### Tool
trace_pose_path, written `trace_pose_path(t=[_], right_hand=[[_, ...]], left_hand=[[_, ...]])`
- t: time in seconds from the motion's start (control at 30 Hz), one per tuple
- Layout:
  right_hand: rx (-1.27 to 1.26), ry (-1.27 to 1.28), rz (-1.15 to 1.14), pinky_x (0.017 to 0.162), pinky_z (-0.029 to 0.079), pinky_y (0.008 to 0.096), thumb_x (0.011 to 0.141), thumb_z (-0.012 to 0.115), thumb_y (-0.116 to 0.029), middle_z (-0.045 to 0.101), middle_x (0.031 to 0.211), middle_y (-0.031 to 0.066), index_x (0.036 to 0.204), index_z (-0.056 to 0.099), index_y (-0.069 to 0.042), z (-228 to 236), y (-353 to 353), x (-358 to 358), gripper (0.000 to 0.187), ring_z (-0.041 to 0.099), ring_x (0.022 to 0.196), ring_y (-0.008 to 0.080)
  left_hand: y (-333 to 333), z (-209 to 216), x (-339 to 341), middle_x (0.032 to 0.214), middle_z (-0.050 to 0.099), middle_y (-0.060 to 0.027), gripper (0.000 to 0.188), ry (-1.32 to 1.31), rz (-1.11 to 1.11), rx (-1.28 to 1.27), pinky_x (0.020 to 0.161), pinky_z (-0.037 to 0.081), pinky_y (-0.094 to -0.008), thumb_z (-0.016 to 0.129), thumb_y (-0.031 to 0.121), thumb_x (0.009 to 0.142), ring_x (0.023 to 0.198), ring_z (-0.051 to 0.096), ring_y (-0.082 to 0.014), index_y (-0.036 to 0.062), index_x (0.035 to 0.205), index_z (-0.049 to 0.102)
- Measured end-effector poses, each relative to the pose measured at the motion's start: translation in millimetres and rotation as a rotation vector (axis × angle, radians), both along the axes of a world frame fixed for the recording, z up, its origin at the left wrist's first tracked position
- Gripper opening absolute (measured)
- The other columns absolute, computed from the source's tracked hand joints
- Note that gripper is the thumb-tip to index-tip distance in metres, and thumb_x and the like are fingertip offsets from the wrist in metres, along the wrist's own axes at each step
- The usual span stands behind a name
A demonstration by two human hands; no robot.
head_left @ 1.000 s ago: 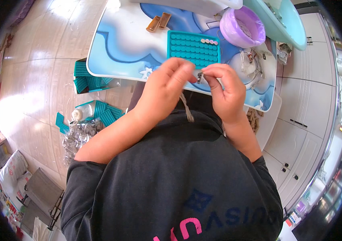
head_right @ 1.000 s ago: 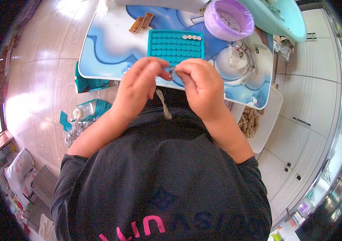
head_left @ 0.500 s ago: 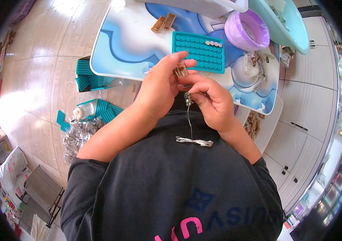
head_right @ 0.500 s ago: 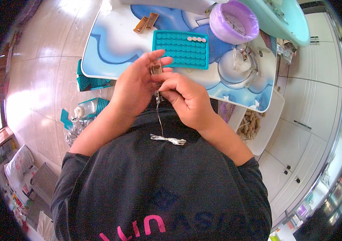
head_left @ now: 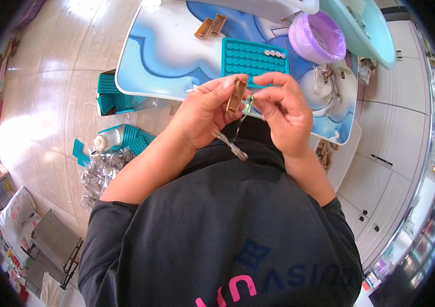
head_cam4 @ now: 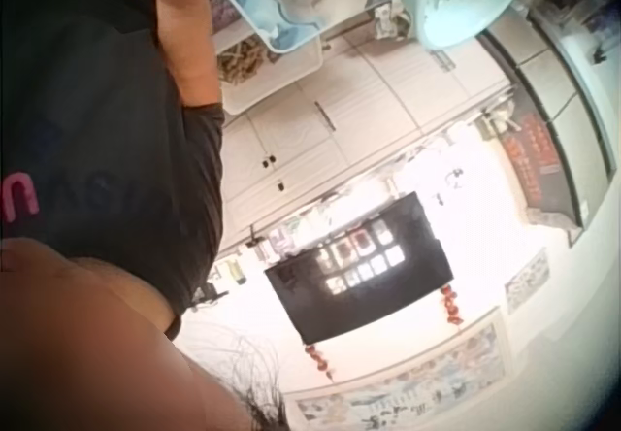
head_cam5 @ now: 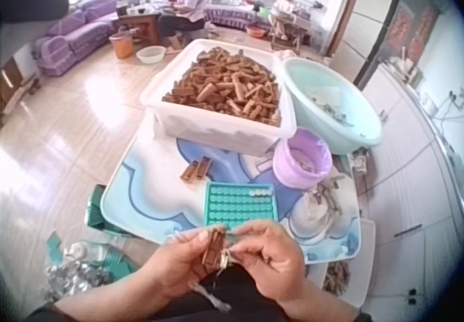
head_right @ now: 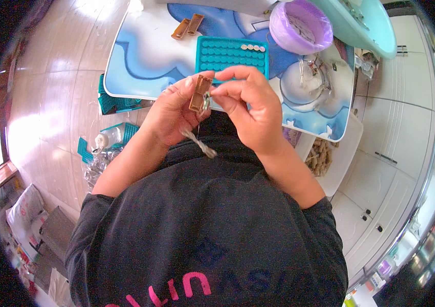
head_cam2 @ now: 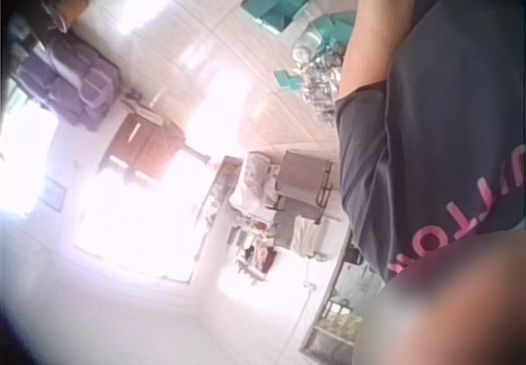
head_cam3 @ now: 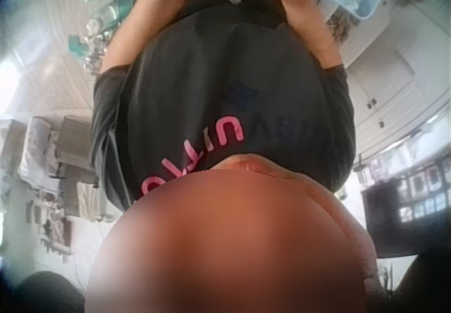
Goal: The person assembles small metal pins and components into cardboard tubes or housings by hand.
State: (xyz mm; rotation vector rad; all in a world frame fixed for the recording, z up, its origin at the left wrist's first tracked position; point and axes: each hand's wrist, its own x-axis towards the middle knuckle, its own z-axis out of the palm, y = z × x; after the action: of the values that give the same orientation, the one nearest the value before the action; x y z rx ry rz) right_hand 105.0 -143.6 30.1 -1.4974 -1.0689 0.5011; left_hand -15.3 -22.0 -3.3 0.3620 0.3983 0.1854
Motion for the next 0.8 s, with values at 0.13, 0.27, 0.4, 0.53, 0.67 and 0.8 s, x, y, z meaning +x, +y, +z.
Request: trace_pose_path(t=[0.13, 0.27, 0.4, 0.53, 0.67, 0.8], right_hand=[[0.076, 0.048, -0.061, 0.065, 0.049, 0.0228, 0.077, 0.067, 0.002, 0.059, 0.097, 0.0099, 0.087, 0.065, -0.002, -12.1, 12.1, 3.5, 0.011, 0.059, 0.076, 0.0135], [0.053, -0.112, -0.100, 0.066, 0.050, 0.0243, 0.076, 0.067, 0.003, 0.061, 0.092, 0.0094, 0.086, 0.065, -0.002, -10.8, 14.4, 5.6, 0.010, 0.060, 0.077, 0.0158], [0.041, -0.309, -0.099, 0.064, 0.050, 0.0258, 0.076, 0.067, 0.002, 0.061, 0.088, 0.0084, 0.085, 0.065, -0.002, -4.4, 16.0, 7.8, 0.010, 0.061, 0.074, 0.0172], [0.011, -0.465, -0.092, 0.059, 0.050, 0.0285, 0.074, 0.068, 0.001, 0.061, 0.085, 0.0075, 0.084, 0.065, -0.003, 0.5, 13.6, 7.9, 0.011, 0.061, 0.069, 0.0209], [-0.007, -0.590, -0.105, 0.057, 0.050, 0.0313, 0.073, 0.067, 0.000, 0.059, 0.082, 0.0078, 0.083, 0.063, -0.003, 2.2, 13.4, 5.4, 0.011, 0.061, 0.067, 0.0246], [-0.020, -0.571, -0.098, 0.057, 0.049, 0.0333, 0.073, 0.067, -0.001, 0.059, 0.082, 0.0083, 0.083, 0.062, -0.004, -3.4, 12.4, 4.7, 0.011, 0.060, 0.067, 0.0260]], left_hand=[[-5.4, 0.5, 1.2, 0.088, 0.064, -0.0033, 0.036, -0.049, -0.063, 0.021, 0.066, 0.049, -0.0236, 0.061, 0.024, 0.089, 0.072, 0.058, -0.0111, 0.0025, 0.117, 0.058], [-5.0, 5.3, 1.0, 0.092, 0.065, -0.0047, 0.036, 0.014, -0.040, 0.063, 0.069, 0.048, -0.0237, 0.062, 0.022, 0.088, 0.075, 0.058, -0.0113, 0.0014, 0.118, 0.058], [-5.2, 0.0, 1.6, 0.096, 0.066, -0.0060, 0.035, -0.004, -0.016, 0.149, 0.072, 0.048, -0.0235, 0.062, 0.019, 0.088, 0.077, 0.058, -0.0105, 0.0008, 0.118, 0.058], [-6.1, 5.7, 2.6, 0.094, 0.066, -0.0059, 0.033, 0.060, 0.004, 0.213, 0.071, 0.048, -0.0228, 0.061, 0.017, 0.088, 0.076, 0.058, -0.0101, 0.0003, 0.116, 0.059], [-6.9, 5.4, 3.4, 0.093, 0.065, -0.0056, 0.030, 0.159, 0.000, 0.285, 0.070, 0.049, -0.0225, 0.059, 0.015, 0.090, 0.076, 0.059, -0.0096, -0.0014, 0.115, 0.059], [-8.3, 5.1, 3.3, 0.094, 0.065, -0.0058, 0.029, 0.137, 0.005, 0.317, 0.072, 0.051, -0.0242, 0.056, 0.015, 0.092, 0.080, 0.061, -0.0102, -0.0017, 0.115, 0.058]])
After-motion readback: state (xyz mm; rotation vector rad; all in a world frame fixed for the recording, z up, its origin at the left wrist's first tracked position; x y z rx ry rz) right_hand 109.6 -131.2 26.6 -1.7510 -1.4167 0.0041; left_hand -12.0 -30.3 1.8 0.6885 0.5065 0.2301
